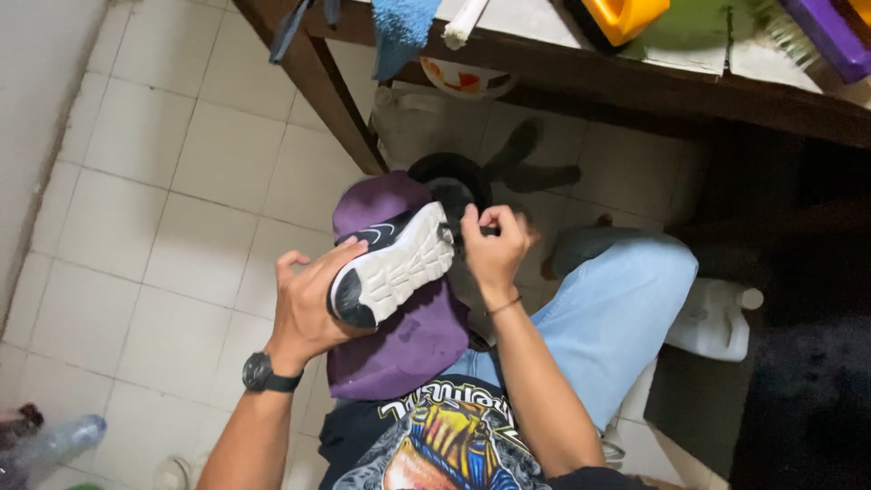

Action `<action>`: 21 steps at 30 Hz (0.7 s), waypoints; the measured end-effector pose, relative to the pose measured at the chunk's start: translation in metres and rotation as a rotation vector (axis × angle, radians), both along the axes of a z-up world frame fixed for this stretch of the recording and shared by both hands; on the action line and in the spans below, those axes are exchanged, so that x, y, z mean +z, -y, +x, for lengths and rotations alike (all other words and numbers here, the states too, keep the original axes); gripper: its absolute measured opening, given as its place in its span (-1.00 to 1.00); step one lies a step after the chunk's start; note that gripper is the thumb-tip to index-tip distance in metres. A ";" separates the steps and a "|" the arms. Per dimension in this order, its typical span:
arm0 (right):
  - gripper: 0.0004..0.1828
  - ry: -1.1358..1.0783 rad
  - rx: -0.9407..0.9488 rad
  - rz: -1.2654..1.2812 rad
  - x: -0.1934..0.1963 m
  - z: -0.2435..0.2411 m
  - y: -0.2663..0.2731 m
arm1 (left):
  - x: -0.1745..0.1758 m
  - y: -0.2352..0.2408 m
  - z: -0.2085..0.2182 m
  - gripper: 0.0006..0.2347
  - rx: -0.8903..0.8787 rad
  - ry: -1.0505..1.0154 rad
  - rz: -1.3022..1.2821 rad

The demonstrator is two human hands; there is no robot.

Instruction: The person scrubs the sole of a white sneaker using a purple brush and a smaller black brush, repeatedly dipping the brushes into a green bowl of soapy water. The person rotates the shoe to clean different areas of the sole and continues scrubbing throughout the clip.

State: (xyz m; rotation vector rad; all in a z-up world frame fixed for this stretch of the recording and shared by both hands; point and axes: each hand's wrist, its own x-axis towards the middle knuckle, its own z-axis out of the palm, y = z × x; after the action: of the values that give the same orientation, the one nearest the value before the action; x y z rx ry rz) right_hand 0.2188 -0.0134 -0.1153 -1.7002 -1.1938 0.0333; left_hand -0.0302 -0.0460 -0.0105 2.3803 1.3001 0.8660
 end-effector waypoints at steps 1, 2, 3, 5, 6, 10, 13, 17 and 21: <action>-0.65 -0.017 0.090 0.084 0.028 -0.011 0.007 | 0.003 0.001 0.000 -0.35 0.003 0.005 -0.019; -0.63 -0.033 0.180 0.169 0.056 -0.022 0.013 | 0.005 0.001 0.000 -0.35 0.006 0.011 -0.038; -0.63 -0.032 0.185 0.164 0.044 -0.024 0.011 | 0.005 0.001 -0.002 -0.35 0.011 0.013 -0.042; -0.72 0.014 0.281 0.156 0.018 -0.032 0.010 | 0.005 -0.001 -0.007 -0.34 0.019 -0.025 -0.050; -0.72 0.012 0.273 0.151 0.002 -0.017 0.007 | 0.004 0.001 -0.011 -0.34 0.012 -0.027 -0.055; -0.68 0.040 0.184 0.147 0.019 -0.011 0.000 | 0.002 0.000 -0.017 -0.28 0.021 -0.040 -0.107; -0.71 -0.009 0.311 0.195 0.023 -0.028 0.000 | 0.001 -0.010 -0.020 -0.28 0.023 -0.055 -0.102; -0.67 0.097 0.139 0.115 -0.028 0.008 -0.017 | -0.003 -0.007 -0.024 -0.27 0.005 -0.076 -0.127; -0.71 0.004 0.274 0.175 0.043 -0.024 0.002 | -0.003 -0.012 -0.021 -0.27 0.027 -0.071 -0.116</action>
State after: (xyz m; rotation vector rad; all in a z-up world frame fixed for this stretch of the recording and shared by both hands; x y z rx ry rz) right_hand 0.1945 -0.0153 -0.0722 -1.3781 -1.3838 0.0905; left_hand -0.0510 -0.0337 -0.0135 2.3278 1.3725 0.6995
